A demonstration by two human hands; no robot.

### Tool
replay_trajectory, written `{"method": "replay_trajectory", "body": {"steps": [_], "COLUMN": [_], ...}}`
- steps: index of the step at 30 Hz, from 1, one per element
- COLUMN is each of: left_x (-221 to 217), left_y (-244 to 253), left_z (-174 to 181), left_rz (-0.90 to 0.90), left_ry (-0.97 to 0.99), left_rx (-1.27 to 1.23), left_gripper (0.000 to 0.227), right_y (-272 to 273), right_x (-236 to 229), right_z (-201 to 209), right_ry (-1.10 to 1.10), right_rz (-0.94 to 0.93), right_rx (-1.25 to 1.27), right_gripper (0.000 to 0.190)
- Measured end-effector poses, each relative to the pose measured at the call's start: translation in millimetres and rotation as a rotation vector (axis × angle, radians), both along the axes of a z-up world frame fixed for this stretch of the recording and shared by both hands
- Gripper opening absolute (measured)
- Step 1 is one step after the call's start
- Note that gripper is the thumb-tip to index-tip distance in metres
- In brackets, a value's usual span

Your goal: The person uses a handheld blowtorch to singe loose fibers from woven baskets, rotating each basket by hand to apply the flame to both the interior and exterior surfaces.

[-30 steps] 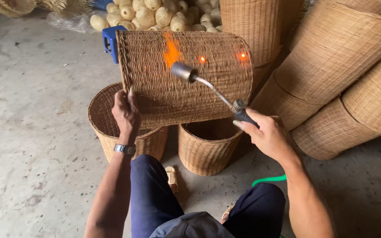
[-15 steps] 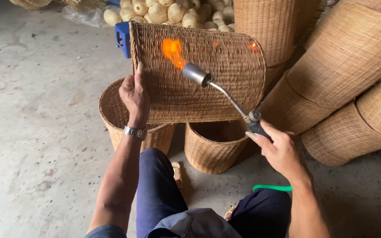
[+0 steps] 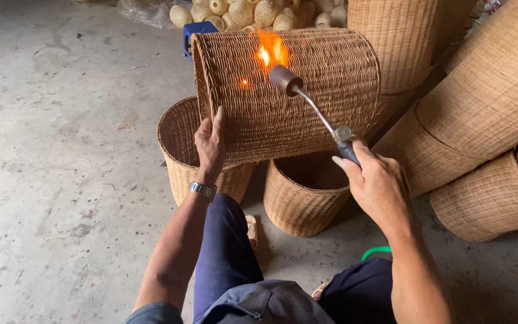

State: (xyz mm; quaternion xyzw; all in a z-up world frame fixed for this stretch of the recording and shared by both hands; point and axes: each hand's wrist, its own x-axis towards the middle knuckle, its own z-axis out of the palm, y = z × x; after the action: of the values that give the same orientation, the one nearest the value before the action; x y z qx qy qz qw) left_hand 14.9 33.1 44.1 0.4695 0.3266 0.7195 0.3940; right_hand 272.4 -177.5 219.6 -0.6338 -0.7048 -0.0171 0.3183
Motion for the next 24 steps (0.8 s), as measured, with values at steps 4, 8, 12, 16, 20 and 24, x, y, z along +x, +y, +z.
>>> {"method": "replay_trajectory", "body": {"steps": [4, 8, 12, 16, 20, 24], "left_x": [0.7, 2.9, 10.4, 9.8, 5.8, 1.7], "left_y": [-15.8, -24.6, -16.7, -6.0, -17.9, -20.5], "left_z": [12.0, 3.0, -27.0, -33.9, -9.4, -21.1], "left_rz": [-0.127, -0.264, -0.210, -0.042, -0.175, -0.161], "left_ry": [-0.063, -0.014, -0.055, 0.028, -0.102, 0.044], "left_rx": [-0.087, 0.113, -0.052, -0.047, 0.003, 0.040], "left_gripper": [0.024, 0.019, 0.016, 0.024, 0.013, 0.014], "right_y": [0.9, 5.1, -7.7, -16.0, -22.7, -20.4], "right_x": [-8.1, -10.6, -8.2, 2.7, 11.7, 16.2], "right_z": [11.0, 16.3, 11.6, 1.4, -11.9, -23.6], "right_ry": [-0.026, -0.049, -0.023, 0.041, 0.019, 0.007], "right_rz": [0.183, 0.088, 0.213, -0.016, 0.055, -0.103], "right_rx": [0.065, 0.004, 0.021, -0.098, -0.014, -0.084], "right_gripper": [0.025, 0.022, 0.027, 0.030, 0.030, 0.032]}}
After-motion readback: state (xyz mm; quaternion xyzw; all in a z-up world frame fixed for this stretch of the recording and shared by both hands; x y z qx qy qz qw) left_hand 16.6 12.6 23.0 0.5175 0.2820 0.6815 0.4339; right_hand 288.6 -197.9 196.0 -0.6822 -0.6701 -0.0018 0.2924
